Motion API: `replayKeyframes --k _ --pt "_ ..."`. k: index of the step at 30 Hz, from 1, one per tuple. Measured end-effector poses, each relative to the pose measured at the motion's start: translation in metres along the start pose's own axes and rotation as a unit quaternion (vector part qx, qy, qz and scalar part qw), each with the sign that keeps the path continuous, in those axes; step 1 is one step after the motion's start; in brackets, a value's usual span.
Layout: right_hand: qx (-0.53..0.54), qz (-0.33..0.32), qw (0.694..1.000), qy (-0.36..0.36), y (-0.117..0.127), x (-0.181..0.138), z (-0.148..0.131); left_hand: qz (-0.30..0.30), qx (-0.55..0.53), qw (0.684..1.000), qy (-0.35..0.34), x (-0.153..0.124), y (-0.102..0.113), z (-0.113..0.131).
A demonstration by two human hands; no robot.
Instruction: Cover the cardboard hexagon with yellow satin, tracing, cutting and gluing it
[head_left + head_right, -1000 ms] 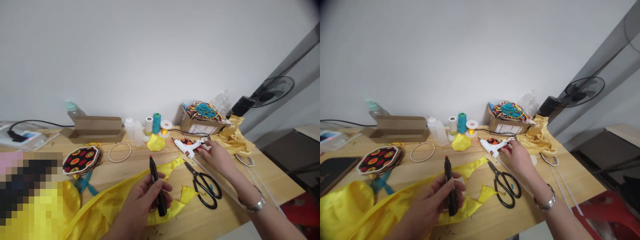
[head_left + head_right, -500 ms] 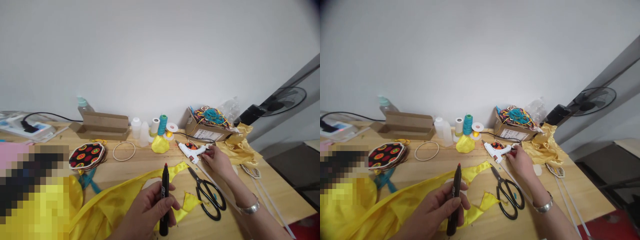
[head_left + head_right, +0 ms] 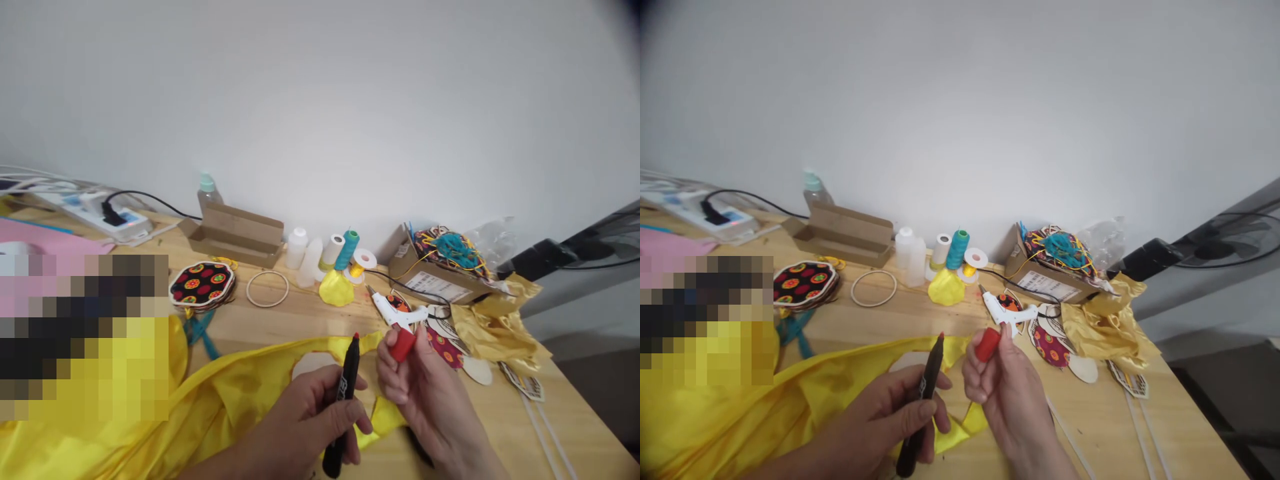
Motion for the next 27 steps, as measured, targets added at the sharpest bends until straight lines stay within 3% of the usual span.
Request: replayKeyframes --k 5,10,13,21,27 --pt "-0.028 0.006 1.000 -0.004 0.000 0.003 0.008 -0.006 0.007 1.000 0.001 0.000 -0.002 -0.001" --pt "-0.170 0.071 0.975 0.125 0.012 0.006 -0.009 -0.006 0.031 0.999 0.027 -0.003 -0.003 0.000" --pt "-0.178 0.094 0.969 0.141 0.014 0.010 -0.011 -0.008 0.048 0.998 0.033 -0.003 -0.003 -0.002" --pt "-0.122 0.075 0.982 0.127 0.003 0.013 -0.013 -0.025 0.072 0.997 0.020 -0.003 -0.002 -0.008" --pt "-0.228 0.035 0.957 0.179 0.002 0.005 -0.030 -0.009 0.072 0.997 0.011 -0.005 0.001 -0.004"
Point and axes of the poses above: each hand's wrist, its own x-axis towards the middle knuckle, its own y-axis out of the back of the hand, z = x × y, the point moved 8 cm from there along x, towards the middle knuckle
